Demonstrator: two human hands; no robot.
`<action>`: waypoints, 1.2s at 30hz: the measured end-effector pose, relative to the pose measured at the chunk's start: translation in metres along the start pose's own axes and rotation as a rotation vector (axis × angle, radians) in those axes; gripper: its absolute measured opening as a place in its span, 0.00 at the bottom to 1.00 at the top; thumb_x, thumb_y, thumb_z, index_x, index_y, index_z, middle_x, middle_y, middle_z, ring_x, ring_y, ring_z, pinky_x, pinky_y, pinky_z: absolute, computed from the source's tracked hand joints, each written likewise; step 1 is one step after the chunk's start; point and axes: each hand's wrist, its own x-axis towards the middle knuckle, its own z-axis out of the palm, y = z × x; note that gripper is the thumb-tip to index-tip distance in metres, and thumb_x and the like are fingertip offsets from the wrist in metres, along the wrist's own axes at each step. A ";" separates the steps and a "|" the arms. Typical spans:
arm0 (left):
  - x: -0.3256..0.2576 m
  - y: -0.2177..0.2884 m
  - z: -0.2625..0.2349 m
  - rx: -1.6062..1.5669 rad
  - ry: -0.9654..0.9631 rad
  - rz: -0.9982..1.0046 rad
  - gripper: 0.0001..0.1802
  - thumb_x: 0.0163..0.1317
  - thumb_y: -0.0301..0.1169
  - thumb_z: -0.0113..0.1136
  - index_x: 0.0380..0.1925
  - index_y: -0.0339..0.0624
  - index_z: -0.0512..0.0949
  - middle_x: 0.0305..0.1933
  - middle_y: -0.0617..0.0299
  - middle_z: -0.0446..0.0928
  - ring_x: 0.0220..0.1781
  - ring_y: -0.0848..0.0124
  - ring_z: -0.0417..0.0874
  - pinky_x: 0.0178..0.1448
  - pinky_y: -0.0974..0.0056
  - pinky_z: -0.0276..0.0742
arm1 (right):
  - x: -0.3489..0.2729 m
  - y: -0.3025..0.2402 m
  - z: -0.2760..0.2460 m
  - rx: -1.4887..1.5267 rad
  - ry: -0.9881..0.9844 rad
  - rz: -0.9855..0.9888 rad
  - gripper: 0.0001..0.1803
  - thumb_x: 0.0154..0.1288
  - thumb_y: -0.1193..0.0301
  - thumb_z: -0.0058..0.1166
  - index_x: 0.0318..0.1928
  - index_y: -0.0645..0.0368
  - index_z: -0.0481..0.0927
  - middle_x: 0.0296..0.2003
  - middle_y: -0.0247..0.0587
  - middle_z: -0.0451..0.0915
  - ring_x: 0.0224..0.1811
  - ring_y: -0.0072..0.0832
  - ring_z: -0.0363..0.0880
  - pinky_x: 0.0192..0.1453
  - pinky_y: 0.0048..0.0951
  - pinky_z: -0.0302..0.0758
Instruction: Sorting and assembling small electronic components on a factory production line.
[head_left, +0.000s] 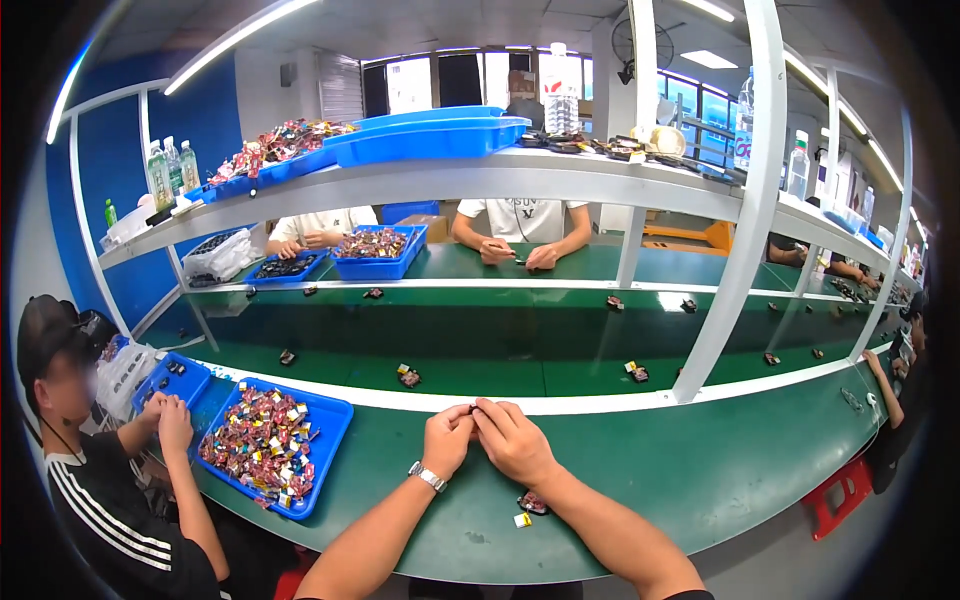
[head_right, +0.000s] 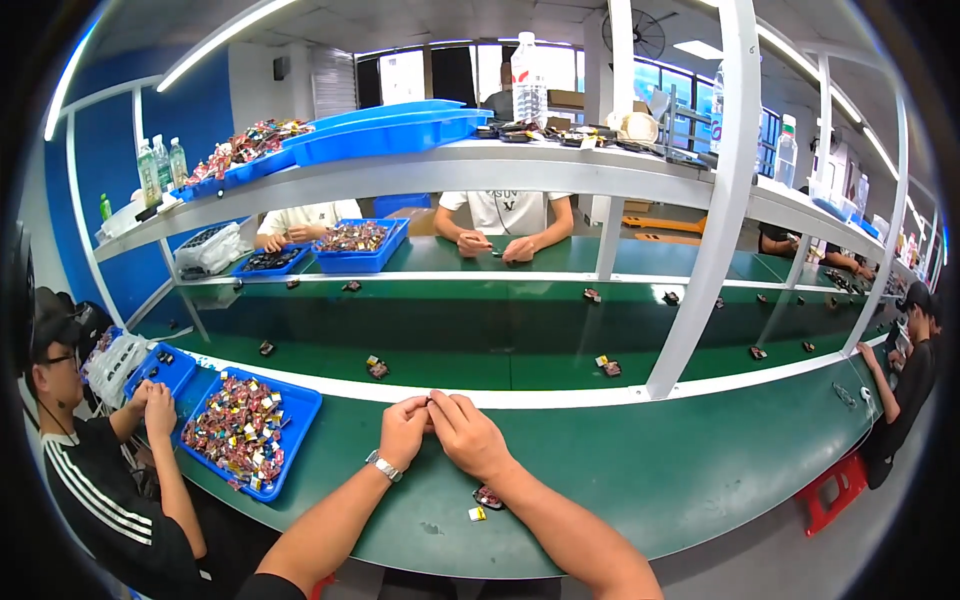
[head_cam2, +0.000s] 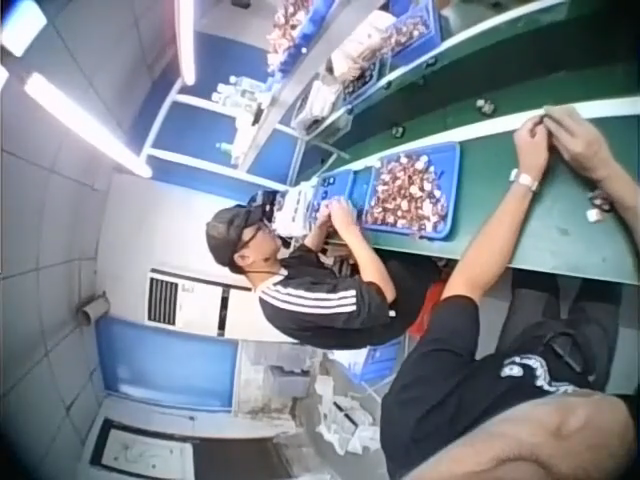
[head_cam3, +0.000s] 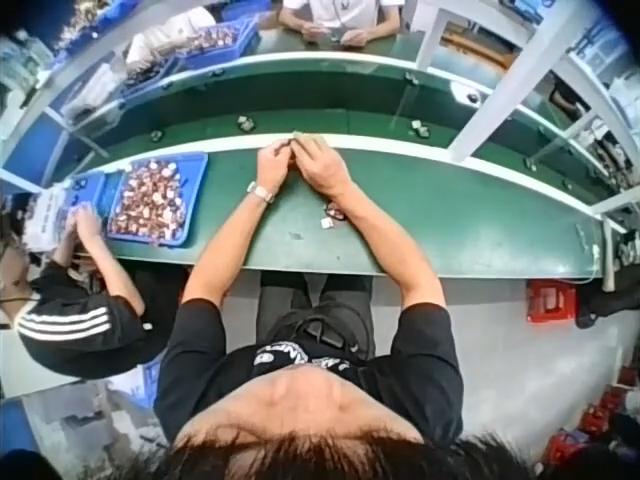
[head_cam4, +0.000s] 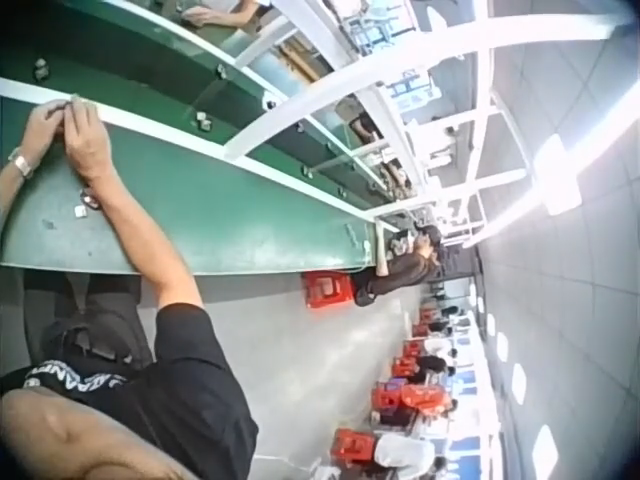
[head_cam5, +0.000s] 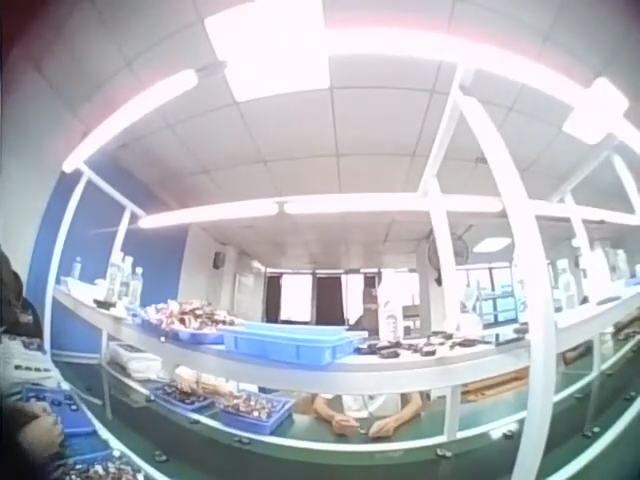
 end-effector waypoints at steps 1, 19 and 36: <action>0.000 0.000 0.000 0.014 0.017 0.007 0.13 0.67 0.23 0.50 0.47 0.26 0.77 0.40 0.55 0.83 0.38 0.70 0.85 0.44 0.67 0.84 | 0.000 0.000 -0.001 -0.002 0.001 0.000 0.20 0.48 0.79 0.62 0.45 0.69 0.79 0.48 0.47 0.78 0.47 0.39 0.78 0.50 0.32 0.79; 0.001 0.006 -0.005 -0.034 -0.068 -0.006 0.13 0.68 0.24 0.50 0.49 0.28 0.77 0.41 0.55 0.82 0.37 0.70 0.85 0.44 0.66 0.85 | 0.002 0.005 0.000 0.176 0.032 0.095 0.20 0.48 0.79 0.64 0.46 0.66 0.79 0.49 0.45 0.77 0.48 0.40 0.78 0.51 0.34 0.78; 0.003 0.001 -0.013 0.040 0.006 0.000 0.14 0.65 0.20 0.47 0.44 0.27 0.79 0.38 0.55 0.82 0.35 0.70 0.85 0.42 0.68 0.84 | 0.006 0.005 -0.009 0.370 -0.056 -0.006 0.22 0.50 0.74 0.66 0.48 0.62 0.78 0.51 0.45 0.76 0.48 0.41 0.78 0.50 0.36 0.78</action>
